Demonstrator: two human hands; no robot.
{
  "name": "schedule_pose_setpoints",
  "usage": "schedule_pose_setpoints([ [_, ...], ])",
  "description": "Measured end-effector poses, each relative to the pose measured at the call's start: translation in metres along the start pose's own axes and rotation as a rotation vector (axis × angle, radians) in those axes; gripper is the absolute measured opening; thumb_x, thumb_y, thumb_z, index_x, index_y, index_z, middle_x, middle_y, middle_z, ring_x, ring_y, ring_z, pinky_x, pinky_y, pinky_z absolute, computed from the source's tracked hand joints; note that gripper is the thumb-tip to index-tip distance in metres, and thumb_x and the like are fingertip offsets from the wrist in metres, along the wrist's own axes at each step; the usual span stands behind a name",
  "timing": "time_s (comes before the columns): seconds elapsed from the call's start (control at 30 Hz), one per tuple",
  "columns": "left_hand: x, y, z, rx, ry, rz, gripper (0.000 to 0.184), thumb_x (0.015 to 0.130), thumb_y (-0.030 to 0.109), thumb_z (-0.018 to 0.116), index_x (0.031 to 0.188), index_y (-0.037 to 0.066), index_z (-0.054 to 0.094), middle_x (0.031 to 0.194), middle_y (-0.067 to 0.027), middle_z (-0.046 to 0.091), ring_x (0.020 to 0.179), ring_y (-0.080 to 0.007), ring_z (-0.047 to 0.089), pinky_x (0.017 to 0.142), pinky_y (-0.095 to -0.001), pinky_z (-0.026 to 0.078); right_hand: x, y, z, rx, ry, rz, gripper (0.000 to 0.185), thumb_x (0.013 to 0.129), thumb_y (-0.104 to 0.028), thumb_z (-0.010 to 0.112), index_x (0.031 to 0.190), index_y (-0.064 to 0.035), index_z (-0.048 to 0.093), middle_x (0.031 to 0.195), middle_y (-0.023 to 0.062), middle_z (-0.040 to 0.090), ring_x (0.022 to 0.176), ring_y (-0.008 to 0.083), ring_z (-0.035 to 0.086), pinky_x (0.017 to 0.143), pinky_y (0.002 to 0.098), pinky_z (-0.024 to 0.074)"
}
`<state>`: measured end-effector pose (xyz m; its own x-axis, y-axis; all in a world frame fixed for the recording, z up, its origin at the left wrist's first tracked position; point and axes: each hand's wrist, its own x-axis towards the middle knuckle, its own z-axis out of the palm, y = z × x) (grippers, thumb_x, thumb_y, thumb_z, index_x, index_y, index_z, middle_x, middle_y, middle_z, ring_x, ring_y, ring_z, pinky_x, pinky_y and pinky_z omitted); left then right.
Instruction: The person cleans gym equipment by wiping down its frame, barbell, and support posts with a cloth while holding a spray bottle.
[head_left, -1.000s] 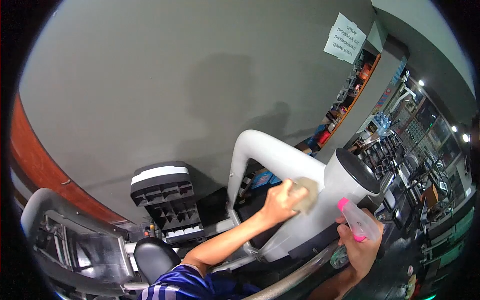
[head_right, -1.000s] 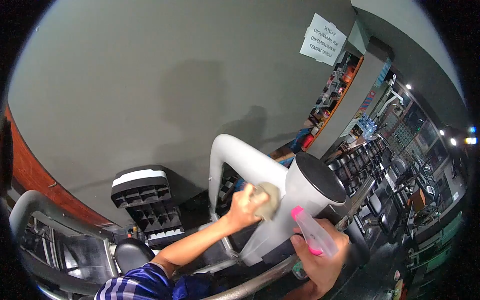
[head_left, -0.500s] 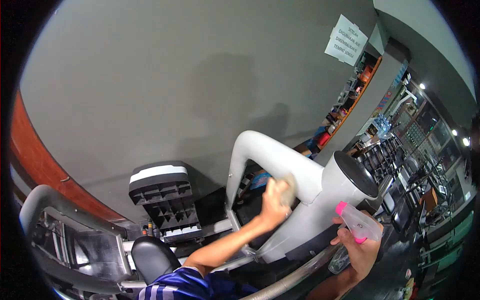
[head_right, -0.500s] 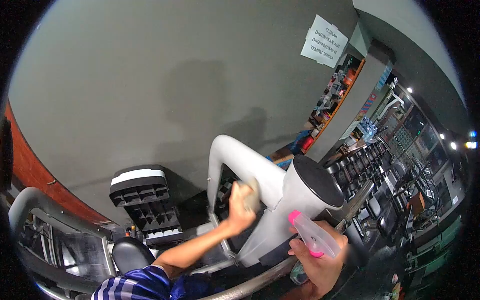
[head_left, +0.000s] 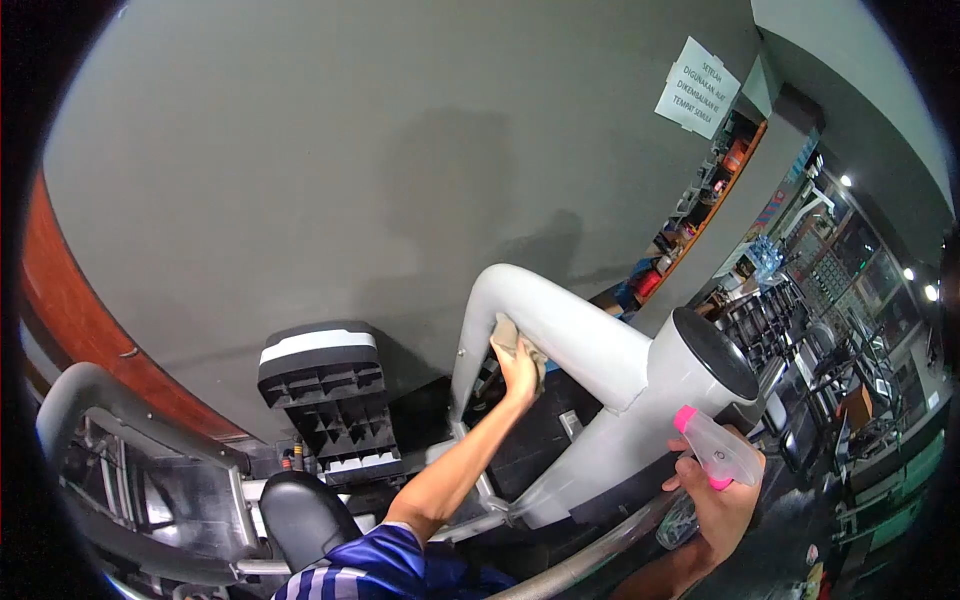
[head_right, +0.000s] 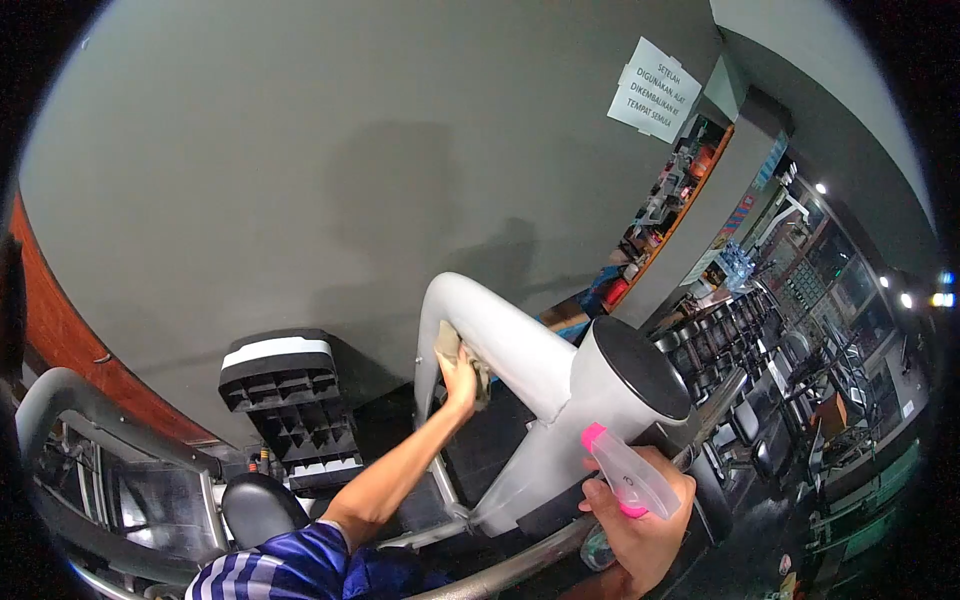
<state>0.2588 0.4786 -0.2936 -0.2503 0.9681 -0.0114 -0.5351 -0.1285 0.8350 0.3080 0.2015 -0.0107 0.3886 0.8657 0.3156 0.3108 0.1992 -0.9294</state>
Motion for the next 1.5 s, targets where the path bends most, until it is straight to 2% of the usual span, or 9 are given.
schedule_pose_setpoints([
  [0.13,0.048,-0.008,-0.003,-0.430,0.058,-0.338,0.042,0.101,0.012,0.040,0.142,0.012,0.026,0.139,-0.0107,0.044,0.124,-0.0255,0.049,0.100,-0.0409,0.046,0.000,0.000,0.001,-0.070,-0.007,-0.040,0.025,0.076,-0.004,0.076,0.094,0.0107,0.066,0.083,0.0141,0.069,0.063,0.0153,0.066,0.055,0.0260,0.0558],
  [0.27,0.024,-0.009,0.003,-0.348,0.021,-0.252,0.038,0.101,0.014,0.042,0.137,0.013,0.029,0.133,-0.0115,0.047,0.117,-0.0248,0.054,0.096,-0.0423,0.050,-0.001,0.000,0.000,-0.134,-0.016,-0.062,0.023,0.077,-0.003,0.074,0.093,0.0098,0.066,0.081,0.0128,0.069,0.062,0.0140,0.066,0.055,0.0255,0.0551],
  [0.43,-0.099,0.062,0.017,-0.192,-0.173,-0.241,0.051,0.101,0.019,0.049,0.144,0.007,0.025,0.143,-0.0098,0.040,0.131,-0.0217,0.041,0.110,-0.0380,0.034,-0.001,-0.001,0.002,-0.132,-0.012,-0.031,0.023,0.077,-0.005,0.074,0.093,0.0096,0.065,0.079,0.0119,0.069,0.061,0.0130,0.065,0.055,0.0251,0.0542],
  [0.67,-0.141,0.039,-0.004,0.034,-0.459,0.006,0.035,0.099,0.009,0.048,0.131,0.005,0.035,0.137,-0.0097,0.045,0.120,-0.0197,0.050,0.097,-0.0348,0.043,-0.002,0.002,0.001,-0.154,0.005,-0.062,0.029,0.078,-0.013,0.078,0.093,0.0086,0.066,0.076,0.0109,0.068,0.060,0.0135,0.065,0.055,0.0257,0.0535],
  [0.83,-0.123,0.048,-0.042,0.332,-0.776,0.594,0.058,0.064,-0.009,0.056,0.119,0.005,0.047,0.111,-0.0219,0.058,0.104,-0.0421,0.060,0.088,-0.0399,0.049,-0.001,0.002,0.001,-0.189,0.008,-0.060,0.031,0.078,-0.015,0.078,0.092,0.0083,0.066,0.074,0.0105,0.068,0.060,0.0135,0.065,0.054,0.0257,0.0535],
  [1.07,-0.116,0.031,-0.066,0.417,-0.900,0.310,0.058,0.065,-0.008,0.052,0.122,0.004,0.046,0.114,-0.0188,0.058,0.111,-0.0312,0.059,0.095,-0.0366,0.045,-0.002,0.003,0.003,-0.149,0.029,-0.075,0.031,0.076,-0.014,0.079,0.091,0.0089,0.065,0.076,0.0115,0.069,0.059,0.0137,0.065,0.053,0.0256,0.0539],
  [1.27,-0.122,0.068,-0.012,0.078,-0.410,0.033,0.036,0.089,-0.005,0.053,0.123,0.003,0.044,0.111,-0.0089,0.056,0.105,-0.0181,0.056,0.094,-0.0328,0.044,-0.001,0.007,-0.004,-0.193,-0.052,-0.088,0.039,0.078,-0.011,0.078,0.105,0.0118,0.061,0.087,0.0167,0.067,0.070,0.0178,0.065,0.051,0.0263,0.0560],
  [1.3,-0.121,0.081,-0.004,-0.061,-0.388,-0.190,0.029,0.097,0.001,0.051,0.124,0.004,0.043,0.111,-0.0059,0.054,0.107,-0.0158,0.054,0.097,-0.0319,0.042,-0.001,0.008,-0.004,-0.193,-0.048,-0.085,0.039,0.078,-0.011,0.078,0.104,0.0118,0.062,0.087,0.0167,0.067,0.069,0.0174,0.065,0.051,0.0262,0.0558],
  [1.5,-0.113,0.059,0.002,-0.229,-0.216,-0.266,0.034,0.098,0.004,0.050,0.130,0.005,0.040,0.128,-0.0078,0.051,0.122,-0.0164,0.048,0.106,-0.0341,0.037,-0.001,0.002,0.003,-0.178,0.021,-0.076,0.032,0.076,-0.017,0.080,0.090,0.0087,0.066,0.076,0.0114,0.068,0.061,0.0145,0.066,0.055,0.0259,0.0534],
])
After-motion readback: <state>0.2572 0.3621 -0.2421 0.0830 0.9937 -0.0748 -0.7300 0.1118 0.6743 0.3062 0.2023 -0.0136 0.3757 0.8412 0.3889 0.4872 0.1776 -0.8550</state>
